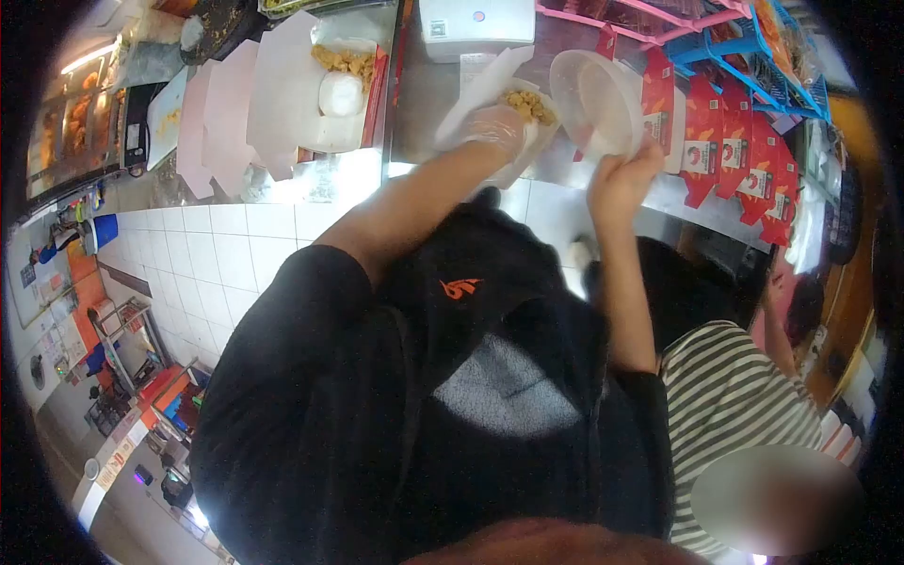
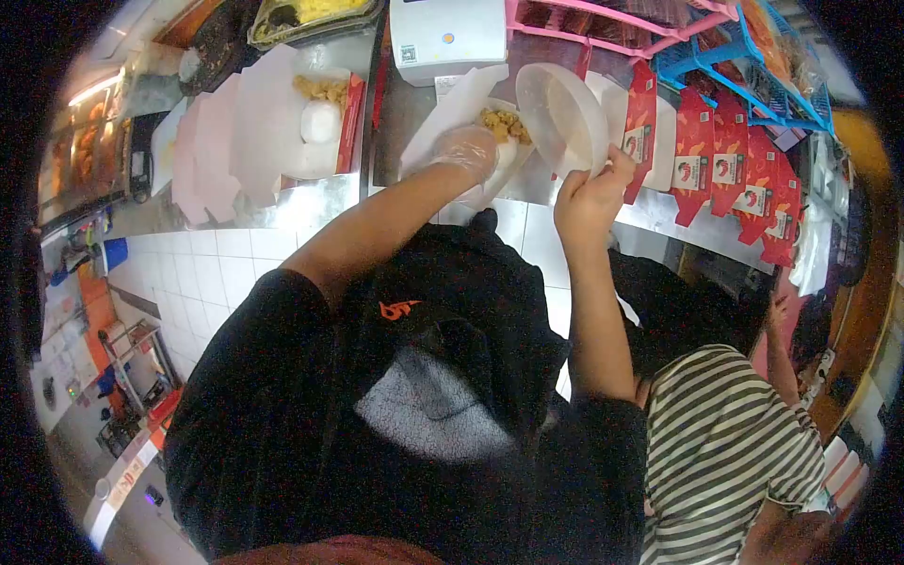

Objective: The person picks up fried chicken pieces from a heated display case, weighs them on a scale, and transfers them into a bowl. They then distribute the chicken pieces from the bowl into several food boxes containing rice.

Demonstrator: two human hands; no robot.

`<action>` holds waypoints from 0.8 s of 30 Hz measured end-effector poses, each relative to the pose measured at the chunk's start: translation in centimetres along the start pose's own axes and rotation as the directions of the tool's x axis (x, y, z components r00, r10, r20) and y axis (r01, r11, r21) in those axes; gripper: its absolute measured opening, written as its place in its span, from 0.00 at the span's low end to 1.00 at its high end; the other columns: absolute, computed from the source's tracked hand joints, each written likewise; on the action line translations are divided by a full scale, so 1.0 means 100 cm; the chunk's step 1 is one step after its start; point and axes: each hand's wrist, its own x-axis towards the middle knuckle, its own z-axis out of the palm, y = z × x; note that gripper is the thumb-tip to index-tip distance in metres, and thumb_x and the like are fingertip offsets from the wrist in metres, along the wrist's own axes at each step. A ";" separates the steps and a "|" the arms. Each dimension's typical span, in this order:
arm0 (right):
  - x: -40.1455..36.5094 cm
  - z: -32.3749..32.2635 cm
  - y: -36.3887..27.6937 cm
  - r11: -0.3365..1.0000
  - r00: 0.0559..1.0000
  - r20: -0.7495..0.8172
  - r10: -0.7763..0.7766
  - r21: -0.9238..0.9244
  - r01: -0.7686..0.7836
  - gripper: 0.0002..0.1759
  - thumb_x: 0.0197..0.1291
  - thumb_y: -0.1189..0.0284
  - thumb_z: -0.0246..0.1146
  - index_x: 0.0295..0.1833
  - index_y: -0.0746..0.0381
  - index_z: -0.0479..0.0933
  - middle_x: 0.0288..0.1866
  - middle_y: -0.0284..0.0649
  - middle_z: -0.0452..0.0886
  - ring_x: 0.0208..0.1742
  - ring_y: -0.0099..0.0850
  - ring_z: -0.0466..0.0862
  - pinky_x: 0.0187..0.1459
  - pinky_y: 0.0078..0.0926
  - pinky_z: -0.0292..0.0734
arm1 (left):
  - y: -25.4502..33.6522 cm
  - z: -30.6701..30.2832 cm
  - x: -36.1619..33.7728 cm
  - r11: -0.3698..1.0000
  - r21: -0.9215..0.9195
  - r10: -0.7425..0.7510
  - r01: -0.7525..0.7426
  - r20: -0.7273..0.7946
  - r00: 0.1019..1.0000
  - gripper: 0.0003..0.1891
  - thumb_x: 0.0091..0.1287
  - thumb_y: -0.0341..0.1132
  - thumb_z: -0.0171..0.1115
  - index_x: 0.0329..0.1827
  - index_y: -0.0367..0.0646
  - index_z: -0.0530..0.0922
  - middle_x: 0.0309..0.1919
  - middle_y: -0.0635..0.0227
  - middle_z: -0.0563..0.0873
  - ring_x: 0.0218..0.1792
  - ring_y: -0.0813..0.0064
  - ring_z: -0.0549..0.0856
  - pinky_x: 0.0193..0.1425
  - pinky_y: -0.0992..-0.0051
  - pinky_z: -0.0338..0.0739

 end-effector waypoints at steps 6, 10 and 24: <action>-0.015 -0.014 -0.011 0.976 0.981 0.023 0.195 0.095 -0.196 0.25 0.55 0.85 0.50 0.59 0.73 0.52 0.50 0.62 0.68 0.45 0.50 0.79 0.50 0.40 0.74 | 0.010 0.001 0.001 0.995 -0.088 0.029 -0.039 -0.111 0.993 0.14 0.64 0.36 0.52 0.45 0.41 0.82 0.41 0.55 0.86 0.44 0.57 0.86 0.47 0.60 0.79; -0.034 -0.030 -0.002 0.962 0.971 0.036 0.236 0.133 -0.239 0.26 0.55 0.86 0.49 0.60 0.74 0.50 0.53 0.58 0.66 0.53 0.44 0.75 0.57 0.35 0.70 | 0.003 0.027 -0.018 0.999 0.028 0.041 -0.042 0.035 0.999 0.13 0.63 0.35 0.52 0.41 0.40 0.84 0.40 0.53 0.86 0.42 0.55 0.86 0.46 0.57 0.79; -0.050 -0.021 -0.032 0.958 0.956 -0.110 0.273 0.122 -0.259 0.31 0.53 0.81 0.48 0.63 0.71 0.46 0.57 0.53 0.61 0.52 0.35 0.71 0.50 0.28 0.73 | -0.010 -0.027 -0.119 0.737 -0.491 0.402 -0.464 -0.233 0.886 0.10 0.60 0.34 0.53 0.42 0.39 0.74 0.34 0.49 0.82 0.38 0.50 0.82 0.45 0.56 0.75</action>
